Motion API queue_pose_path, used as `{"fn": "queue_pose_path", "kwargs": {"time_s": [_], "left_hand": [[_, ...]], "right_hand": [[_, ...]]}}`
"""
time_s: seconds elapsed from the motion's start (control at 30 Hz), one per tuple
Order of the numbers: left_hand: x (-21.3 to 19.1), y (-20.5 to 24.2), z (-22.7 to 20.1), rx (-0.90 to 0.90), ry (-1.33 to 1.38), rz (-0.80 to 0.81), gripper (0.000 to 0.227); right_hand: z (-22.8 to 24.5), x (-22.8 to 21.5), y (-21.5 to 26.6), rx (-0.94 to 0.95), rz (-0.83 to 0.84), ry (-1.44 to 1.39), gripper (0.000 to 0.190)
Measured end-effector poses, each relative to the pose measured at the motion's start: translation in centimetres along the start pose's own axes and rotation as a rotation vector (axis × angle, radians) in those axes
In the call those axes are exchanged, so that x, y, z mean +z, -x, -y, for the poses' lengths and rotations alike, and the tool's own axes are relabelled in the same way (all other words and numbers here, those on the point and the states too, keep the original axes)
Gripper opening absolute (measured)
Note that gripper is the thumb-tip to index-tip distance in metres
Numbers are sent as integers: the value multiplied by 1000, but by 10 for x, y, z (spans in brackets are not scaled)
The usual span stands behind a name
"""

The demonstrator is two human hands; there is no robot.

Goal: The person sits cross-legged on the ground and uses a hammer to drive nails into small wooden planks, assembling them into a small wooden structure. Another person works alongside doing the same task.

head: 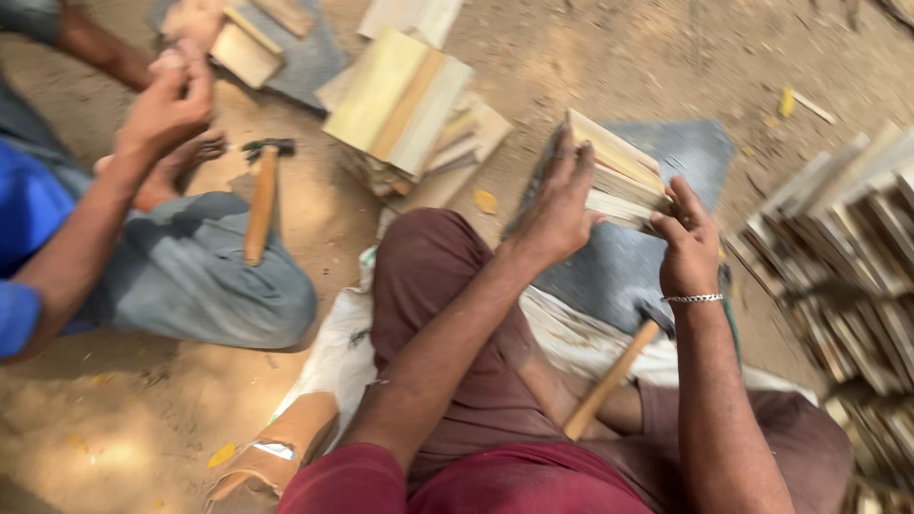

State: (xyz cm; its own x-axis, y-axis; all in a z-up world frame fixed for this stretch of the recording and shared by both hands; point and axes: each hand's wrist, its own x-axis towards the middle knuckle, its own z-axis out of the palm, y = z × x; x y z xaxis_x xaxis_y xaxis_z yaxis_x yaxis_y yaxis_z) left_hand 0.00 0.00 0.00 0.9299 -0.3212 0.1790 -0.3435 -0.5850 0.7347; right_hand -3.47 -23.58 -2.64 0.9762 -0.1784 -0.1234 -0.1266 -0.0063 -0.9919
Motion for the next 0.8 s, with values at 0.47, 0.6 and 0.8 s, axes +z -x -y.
{"fn": "queue_pose_path", "kwargs": {"time_s": [0.47,0.6,0.8], "left_hand": [[118,46,26,-128,-314,525,113],[118,42,19,-185,-414,595,117],[126,46,41,-71,-292,338,110]], "right_hand": [[-129,-60,61,10,-45,875,78],[-99,-48,64,53,40,1038,88],[-74,-57,61,85,47,966,103]]}}
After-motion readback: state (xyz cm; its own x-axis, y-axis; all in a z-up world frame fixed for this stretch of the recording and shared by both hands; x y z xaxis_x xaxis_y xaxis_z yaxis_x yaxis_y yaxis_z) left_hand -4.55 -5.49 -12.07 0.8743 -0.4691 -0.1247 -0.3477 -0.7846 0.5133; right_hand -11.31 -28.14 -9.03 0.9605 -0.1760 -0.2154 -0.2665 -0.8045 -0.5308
